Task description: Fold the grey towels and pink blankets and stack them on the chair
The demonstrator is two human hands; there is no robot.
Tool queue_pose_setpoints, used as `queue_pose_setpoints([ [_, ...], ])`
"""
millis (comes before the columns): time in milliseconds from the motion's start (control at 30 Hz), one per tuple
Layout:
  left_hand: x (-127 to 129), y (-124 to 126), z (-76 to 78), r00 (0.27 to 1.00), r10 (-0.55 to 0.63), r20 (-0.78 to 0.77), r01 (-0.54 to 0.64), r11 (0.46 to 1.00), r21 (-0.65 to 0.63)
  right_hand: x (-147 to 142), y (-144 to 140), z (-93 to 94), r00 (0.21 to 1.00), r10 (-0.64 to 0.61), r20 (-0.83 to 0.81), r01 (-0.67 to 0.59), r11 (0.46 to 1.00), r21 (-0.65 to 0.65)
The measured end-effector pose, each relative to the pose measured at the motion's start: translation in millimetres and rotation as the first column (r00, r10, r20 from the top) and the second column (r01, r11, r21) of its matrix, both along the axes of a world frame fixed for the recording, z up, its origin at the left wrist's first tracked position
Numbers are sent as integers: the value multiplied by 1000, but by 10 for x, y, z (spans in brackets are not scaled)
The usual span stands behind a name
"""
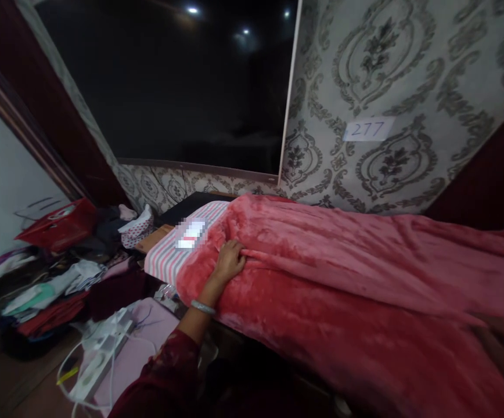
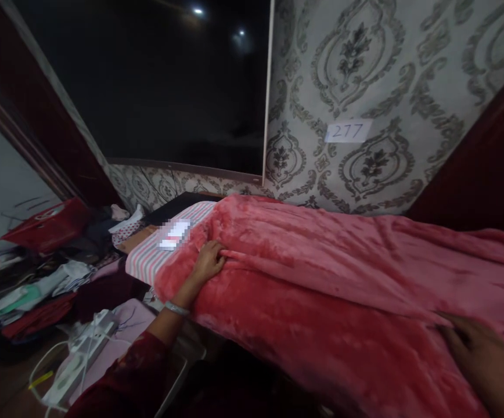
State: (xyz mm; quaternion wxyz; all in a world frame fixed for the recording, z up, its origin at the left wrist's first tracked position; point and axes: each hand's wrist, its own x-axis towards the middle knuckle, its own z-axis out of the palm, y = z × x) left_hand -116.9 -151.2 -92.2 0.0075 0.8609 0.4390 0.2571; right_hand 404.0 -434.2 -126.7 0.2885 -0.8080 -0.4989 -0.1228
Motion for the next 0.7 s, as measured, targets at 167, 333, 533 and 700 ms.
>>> queue_pose_setpoints([
  [167,17,10,4,999,31,-31,-31,999,11,13,-31,2,975,-14,-223,29,997,67],
  [333,21,0,76,995,31,-91,-30,1000,6,60,29,16,977,13,-212,11,994,112],
  [533,-141,169,361,965,-41,-260,37,999,-20,72,45,18,984,-4,-180,16,998,65],
  [700,-327,382,678,935,12,-356,-7,1000,14,106,35,103,986,-27,-163,33,999,38],
])
